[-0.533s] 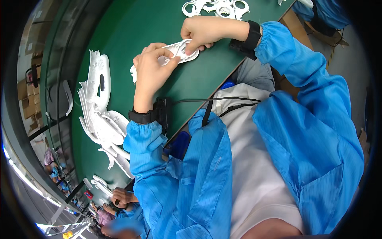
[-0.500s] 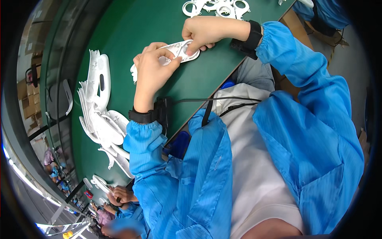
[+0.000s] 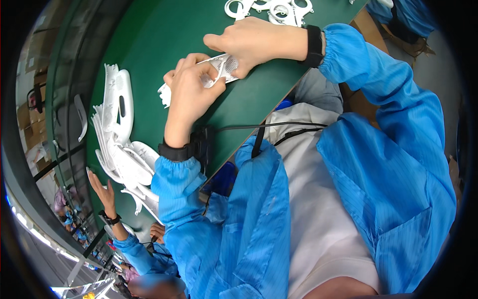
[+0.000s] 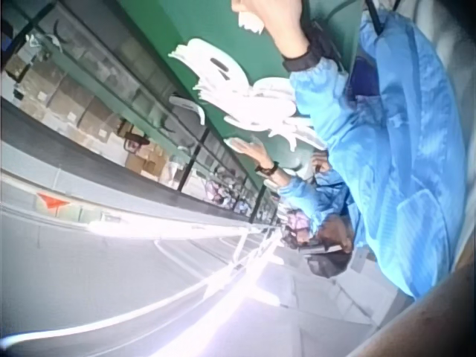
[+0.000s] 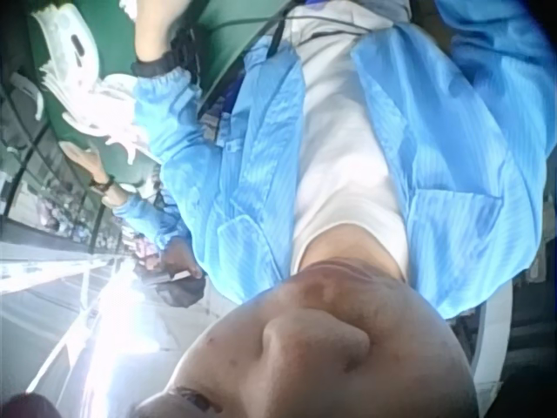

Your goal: Assembling and inspecting white plastic components at a factory assembly line.

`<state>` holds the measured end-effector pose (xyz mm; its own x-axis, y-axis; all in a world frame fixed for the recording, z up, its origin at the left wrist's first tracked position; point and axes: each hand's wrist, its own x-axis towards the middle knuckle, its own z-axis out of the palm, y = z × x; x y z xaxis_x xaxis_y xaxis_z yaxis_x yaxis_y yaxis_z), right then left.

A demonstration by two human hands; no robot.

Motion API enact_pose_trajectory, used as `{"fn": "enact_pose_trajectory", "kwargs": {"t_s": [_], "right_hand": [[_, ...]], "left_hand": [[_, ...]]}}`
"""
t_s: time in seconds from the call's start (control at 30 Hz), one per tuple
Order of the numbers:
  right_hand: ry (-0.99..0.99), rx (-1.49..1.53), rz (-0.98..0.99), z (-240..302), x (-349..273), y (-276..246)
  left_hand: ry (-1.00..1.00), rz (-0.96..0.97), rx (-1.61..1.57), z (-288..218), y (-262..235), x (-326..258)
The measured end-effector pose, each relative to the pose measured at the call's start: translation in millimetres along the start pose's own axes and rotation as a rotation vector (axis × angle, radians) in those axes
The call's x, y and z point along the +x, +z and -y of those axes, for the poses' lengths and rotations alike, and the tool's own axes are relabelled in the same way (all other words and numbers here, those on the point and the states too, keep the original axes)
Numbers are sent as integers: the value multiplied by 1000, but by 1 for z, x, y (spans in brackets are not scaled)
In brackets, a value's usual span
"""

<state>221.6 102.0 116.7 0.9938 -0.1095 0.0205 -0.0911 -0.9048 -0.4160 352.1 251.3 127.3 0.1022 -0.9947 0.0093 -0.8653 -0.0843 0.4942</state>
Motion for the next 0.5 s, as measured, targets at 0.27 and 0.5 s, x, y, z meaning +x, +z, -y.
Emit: {"fn": "enact_pose_trajectory", "kwargs": {"t_s": [0.27, 0.5], "right_hand": [[29, 101, 168, -4, 11, -13], [-123, 229, 177, -11, 30, 6]], "left_hand": [[-209, 142, 205, -20, -17, 18], [-101, 141, 116, 8, -22, 5]]}}
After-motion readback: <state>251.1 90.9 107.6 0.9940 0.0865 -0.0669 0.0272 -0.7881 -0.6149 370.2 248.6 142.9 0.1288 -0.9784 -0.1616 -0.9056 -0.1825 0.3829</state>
